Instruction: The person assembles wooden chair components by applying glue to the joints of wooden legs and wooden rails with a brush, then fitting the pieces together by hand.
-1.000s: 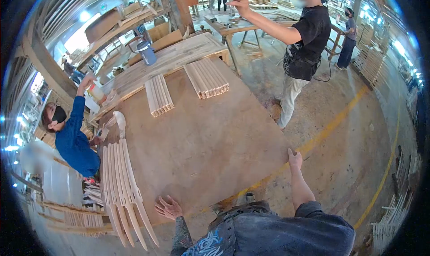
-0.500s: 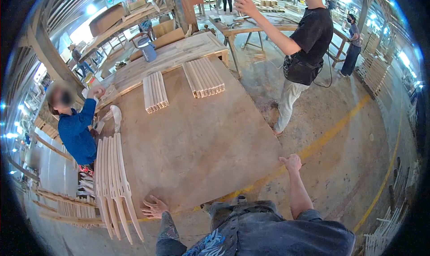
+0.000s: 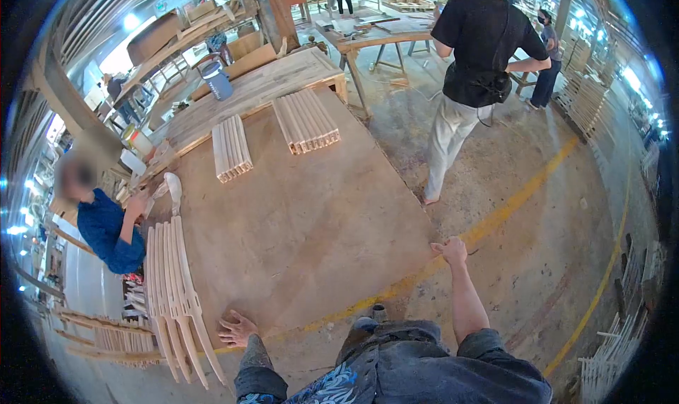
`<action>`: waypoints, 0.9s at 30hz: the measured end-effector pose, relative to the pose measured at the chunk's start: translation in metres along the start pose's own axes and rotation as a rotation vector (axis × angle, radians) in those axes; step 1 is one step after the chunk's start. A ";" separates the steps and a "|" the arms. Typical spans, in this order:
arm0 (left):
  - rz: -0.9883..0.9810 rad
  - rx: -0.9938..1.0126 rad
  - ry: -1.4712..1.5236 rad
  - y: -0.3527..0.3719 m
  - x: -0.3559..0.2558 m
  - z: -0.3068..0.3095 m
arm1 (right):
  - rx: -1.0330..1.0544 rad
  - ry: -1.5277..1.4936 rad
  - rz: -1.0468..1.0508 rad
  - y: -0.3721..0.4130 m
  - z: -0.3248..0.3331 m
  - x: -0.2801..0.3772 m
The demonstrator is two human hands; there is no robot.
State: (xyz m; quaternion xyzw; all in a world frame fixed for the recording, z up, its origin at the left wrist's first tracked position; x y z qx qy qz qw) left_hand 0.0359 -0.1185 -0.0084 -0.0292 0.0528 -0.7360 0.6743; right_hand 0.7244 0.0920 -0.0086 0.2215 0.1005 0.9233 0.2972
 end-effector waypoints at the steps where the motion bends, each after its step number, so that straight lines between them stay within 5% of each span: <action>1: 0.009 -0.002 -0.009 0.001 0.000 0.000 | 0.039 -0.004 0.021 0.001 0.002 0.002; 8: 0.033 -0.051 0.010 -0.002 0.002 -0.004 | 0.109 0.019 0.022 -0.010 -0.011 -0.004; 13: 0.022 -0.055 0.048 -0.001 0.001 -0.005 | -0.269 -0.020 0.146 0.019 -0.001 0.007; 16: -0.003 -0.091 0.008 -0.004 0.003 -0.010 | -0.325 -0.131 0.139 0.032 0.000 0.009; 27: -0.013 -0.120 -0.024 -0.005 0.002 -0.010 | -0.288 -0.057 0.108 0.024 -0.003 0.008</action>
Point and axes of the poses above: each hand's wrist, its own y-axis away from the middle knuckle, its own z-axis out of the back of the hand, x = y × z, the point moved 5 cm from there along -y, towards the middle knuckle, and after that the axes turned 1 degree about x, right-handed, at the moved point
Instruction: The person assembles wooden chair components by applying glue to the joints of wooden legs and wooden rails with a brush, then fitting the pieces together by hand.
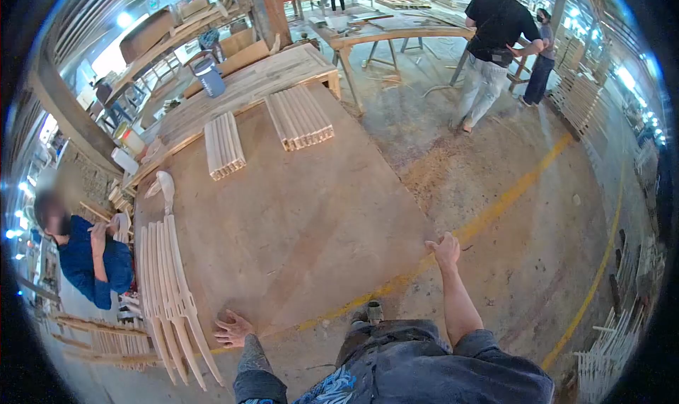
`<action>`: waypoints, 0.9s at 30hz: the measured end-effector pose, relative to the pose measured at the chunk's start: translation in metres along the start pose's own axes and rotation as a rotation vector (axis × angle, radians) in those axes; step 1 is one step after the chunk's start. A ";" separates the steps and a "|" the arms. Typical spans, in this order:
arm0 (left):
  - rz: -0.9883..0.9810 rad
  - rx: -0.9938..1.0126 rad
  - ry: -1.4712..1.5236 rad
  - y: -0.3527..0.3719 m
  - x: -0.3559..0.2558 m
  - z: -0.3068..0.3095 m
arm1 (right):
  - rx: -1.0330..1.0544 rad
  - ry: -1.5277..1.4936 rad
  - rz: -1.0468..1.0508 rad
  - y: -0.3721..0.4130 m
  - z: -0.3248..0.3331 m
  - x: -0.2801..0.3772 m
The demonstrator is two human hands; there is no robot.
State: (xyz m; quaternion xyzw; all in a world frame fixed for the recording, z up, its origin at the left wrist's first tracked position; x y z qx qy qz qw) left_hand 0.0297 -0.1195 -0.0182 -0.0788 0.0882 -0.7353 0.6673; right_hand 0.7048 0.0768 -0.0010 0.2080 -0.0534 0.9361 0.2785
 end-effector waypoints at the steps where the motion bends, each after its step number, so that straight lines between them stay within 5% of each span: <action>1: 0.009 0.013 -0.021 0.001 0.000 0.003 | 0.037 0.009 -0.029 0.000 0.001 0.000; 16: 0.013 -0.085 -0.034 -0.007 0.009 -0.012 | 0.268 -0.123 -0.038 -0.022 -0.003 -0.013; 27: -0.045 -0.267 -0.089 -0.005 -0.011 -0.012 | 0.145 0.093 -0.047 -0.007 0.008 0.012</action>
Point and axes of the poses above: each hand's wrist, its own y-axis away from the middle knuckle, its own z-axis out of the back of the hand, x = y × z, the point moved 5 cm from there along -y, towards the middle knuckle, and after that the axes turned 1 degree about x, right-handed, at the moved point
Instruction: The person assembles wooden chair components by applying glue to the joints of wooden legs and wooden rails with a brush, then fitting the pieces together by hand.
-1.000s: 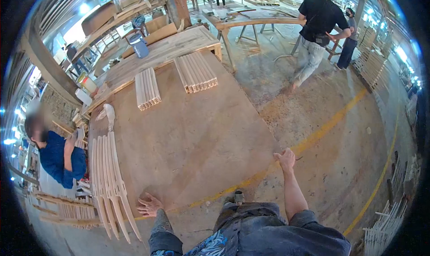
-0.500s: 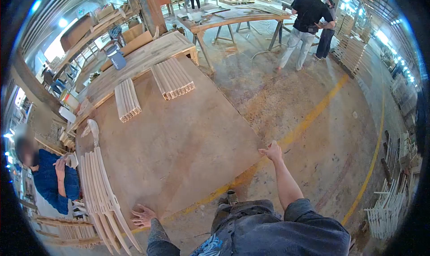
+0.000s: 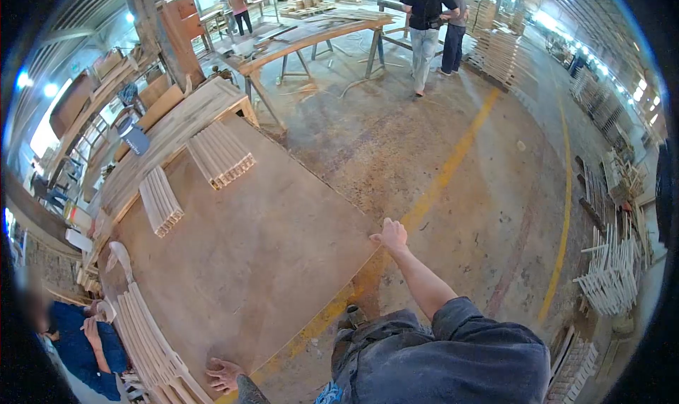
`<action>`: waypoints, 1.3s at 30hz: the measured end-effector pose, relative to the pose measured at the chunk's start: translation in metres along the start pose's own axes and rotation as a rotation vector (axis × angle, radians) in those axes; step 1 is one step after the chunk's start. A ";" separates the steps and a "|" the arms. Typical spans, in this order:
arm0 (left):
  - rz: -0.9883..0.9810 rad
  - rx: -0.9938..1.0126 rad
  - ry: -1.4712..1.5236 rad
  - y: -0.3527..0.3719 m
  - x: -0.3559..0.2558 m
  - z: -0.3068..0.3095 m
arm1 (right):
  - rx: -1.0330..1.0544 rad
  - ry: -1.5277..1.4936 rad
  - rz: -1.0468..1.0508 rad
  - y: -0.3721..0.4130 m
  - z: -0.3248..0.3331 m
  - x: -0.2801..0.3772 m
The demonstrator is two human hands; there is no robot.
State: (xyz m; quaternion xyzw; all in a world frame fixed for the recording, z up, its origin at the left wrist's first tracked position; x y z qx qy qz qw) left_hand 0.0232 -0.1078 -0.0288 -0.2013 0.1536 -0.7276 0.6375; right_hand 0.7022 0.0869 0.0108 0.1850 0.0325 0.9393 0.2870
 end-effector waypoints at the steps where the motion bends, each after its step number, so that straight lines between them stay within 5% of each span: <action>1: -0.001 -0.011 -0.001 0.000 -0.001 0.000 | 0.028 0.011 -0.004 0.000 0.001 0.000; 13: 0.043 -0.121 -0.064 0.002 0.016 -0.005 | 0.188 -0.170 -0.015 -0.022 -0.016 -0.022; 39: 0.057 0.275 0.022 -0.002 0.017 -0.004 | 0.205 -0.002 0.055 -0.025 -0.009 -0.013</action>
Point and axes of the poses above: each hand's wrist, its own y-axis away from the middle knuckle, its own z-axis out of the back of the hand, x = y × z, the point moved 5 cm from there along -y, towards the middle knuckle, and after that the axes turned 1 degree about x, right-handed, at the moved point
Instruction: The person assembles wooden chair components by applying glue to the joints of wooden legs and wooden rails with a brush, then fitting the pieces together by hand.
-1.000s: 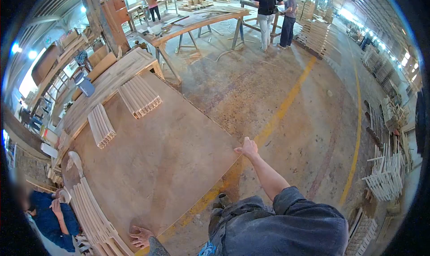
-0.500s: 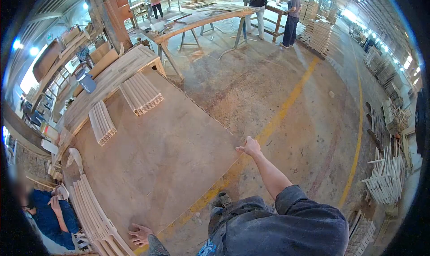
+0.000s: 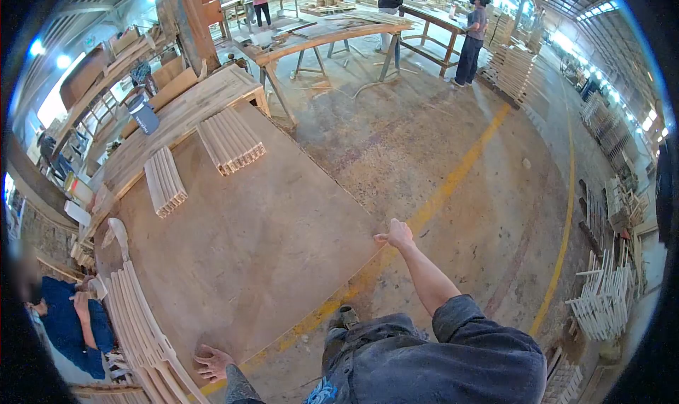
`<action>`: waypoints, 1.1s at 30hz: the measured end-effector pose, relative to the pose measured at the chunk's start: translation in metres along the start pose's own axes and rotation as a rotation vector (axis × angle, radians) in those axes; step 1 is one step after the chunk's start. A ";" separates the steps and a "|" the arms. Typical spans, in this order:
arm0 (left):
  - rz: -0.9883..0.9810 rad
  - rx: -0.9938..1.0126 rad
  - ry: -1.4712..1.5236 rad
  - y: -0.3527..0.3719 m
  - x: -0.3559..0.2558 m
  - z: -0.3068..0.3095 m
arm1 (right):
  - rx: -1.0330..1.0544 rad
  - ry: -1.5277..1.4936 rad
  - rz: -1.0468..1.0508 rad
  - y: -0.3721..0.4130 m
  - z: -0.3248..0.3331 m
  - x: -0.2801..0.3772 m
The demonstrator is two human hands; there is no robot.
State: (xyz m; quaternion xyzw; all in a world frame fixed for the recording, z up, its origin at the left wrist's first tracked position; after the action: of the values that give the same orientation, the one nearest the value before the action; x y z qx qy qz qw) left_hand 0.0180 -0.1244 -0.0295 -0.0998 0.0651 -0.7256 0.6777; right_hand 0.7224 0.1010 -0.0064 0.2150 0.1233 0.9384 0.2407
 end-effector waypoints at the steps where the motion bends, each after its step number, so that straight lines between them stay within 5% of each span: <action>1: 0.003 0.004 -0.001 0.001 0.000 -0.002 | 0.004 -0.033 0.000 -0.001 -0.002 -0.003; 10: -0.003 -0.173 -0.008 0.000 0.000 -0.008 | 0.037 -0.039 0.033 -0.004 -0.004 -0.004; 18: -0.181 0.045 0.031 0.003 -0.005 -0.010 | 0.083 0.124 0.107 0.001 0.009 0.010; 19: -0.218 -0.284 0.045 0.009 -0.006 -0.010 | 0.071 0.074 0.114 0.016 0.023 0.019; 20: -0.146 -0.058 -0.119 0.007 -0.010 0.002 | 0.011 0.100 0.352 -0.057 -0.041 -0.034; 21: -0.191 0.056 0.009 0.014 -0.007 0.035 | 0.041 -0.011 0.224 -0.047 -0.029 -0.031; 22: -0.032 0.116 0.104 0.020 -0.008 0.054 | -0.036 0.109 0.360 -0.025 -0.008 -0.002; 33: -0.046 0.059 0.265 0.011 -0.004 0.030 | 0.005 0.134 0.177 -0.041 -0.014 -0.020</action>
State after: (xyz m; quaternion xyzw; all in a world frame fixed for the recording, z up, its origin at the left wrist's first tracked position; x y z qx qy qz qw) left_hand 0.0357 -0.1199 -0.0035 0.0151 0.1304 -0.7495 0.6489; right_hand 0.7479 0.1241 -0.0393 0.1626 0.1220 0.9680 0.1474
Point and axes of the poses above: each hand's wrist, its own y-axis away from the middle knuckle, its own z-axis out of the back of the hand, x = y × z, the point moved 5 cm from there along -y, towards the middle knuckle, and after that the axes turned 1 degree about x, right-handed, at the moved point
